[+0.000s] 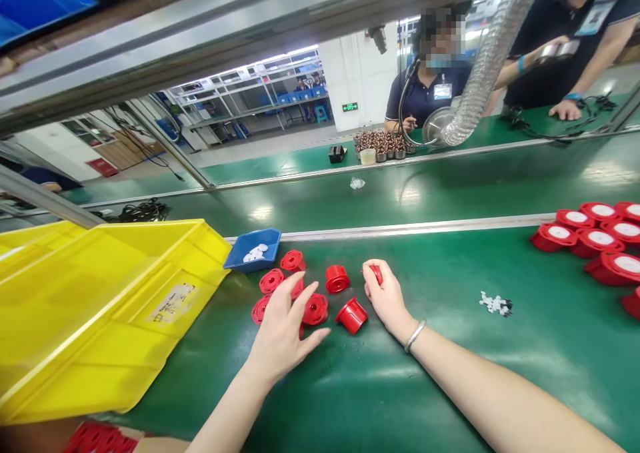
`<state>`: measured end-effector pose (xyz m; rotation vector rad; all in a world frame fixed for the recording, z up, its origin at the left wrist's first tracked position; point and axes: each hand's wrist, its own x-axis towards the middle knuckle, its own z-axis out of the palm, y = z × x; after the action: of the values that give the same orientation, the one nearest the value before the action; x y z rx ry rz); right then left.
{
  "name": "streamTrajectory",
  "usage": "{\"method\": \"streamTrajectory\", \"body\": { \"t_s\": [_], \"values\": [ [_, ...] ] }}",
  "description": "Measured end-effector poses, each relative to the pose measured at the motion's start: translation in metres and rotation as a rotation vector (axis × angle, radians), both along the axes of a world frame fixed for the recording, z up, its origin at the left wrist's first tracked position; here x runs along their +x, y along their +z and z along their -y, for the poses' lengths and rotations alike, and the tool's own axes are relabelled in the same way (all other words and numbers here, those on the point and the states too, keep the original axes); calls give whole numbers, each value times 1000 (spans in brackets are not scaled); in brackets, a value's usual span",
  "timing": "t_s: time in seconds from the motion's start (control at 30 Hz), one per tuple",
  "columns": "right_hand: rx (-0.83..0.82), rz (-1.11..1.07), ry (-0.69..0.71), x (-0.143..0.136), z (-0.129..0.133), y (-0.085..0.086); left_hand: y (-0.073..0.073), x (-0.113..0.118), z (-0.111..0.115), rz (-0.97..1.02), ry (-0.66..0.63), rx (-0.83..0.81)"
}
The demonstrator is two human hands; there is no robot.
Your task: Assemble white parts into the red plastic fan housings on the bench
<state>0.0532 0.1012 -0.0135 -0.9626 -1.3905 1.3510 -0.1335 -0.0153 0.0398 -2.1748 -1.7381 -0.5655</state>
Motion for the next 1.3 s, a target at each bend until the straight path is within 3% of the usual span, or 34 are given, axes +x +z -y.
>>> {"method": "streamTrajectory", "body": {
  "t_s": [0.07,0.13,0.2,0.27,0.37,0.47,0.57,0.63,0.73,0.77,0.83,0.97,1.13,1.3],
  "values": [
    [-50,-43,-18,-1,-1,0,15,7,-16,56,22,-25],
    [-82,-76,-23,-1,-2,1,24,16,-38,61,23,-179],
    [-102,-98,-20,-1,-2,2,26,24,-62,52,3,-379],
    [-115,-115,-16,-1,-2,3,23,26,-85,64,0,-472],
    [-126,-133,-5,-1,-2,3,17,12,-108,106,33,-510],
    [-126,-141,14,-2,-3,2,20,-11,-117,127,82,-526],
    [-124,-139,21,-3,-3,1,31,-21,-109,120,146,-473],
    [-124,-137,19,-3,-2,0,37,-12,-93,119,144,-417],
    [-122,-134,14,-3,-3,0,33,21,-60,99,-42,-431],
    [-119,-132,13,-3,-3,0,28,33,-49,63,-143,-451],
    [-112,-127,11,-2,-4,-1,14,53,-35,-64,-219,-456],
    [-108,-137,-2,-2,-4,-3,-9,64,-38,-316,-110,-332],
    [-122,-160,-28,-3,-3,-2,-15,57,-55,-389,108,-242],
    [-122,-165,-19,-3,-3,-1,-28,65,-41,-398,66,-249]
  ]
}}
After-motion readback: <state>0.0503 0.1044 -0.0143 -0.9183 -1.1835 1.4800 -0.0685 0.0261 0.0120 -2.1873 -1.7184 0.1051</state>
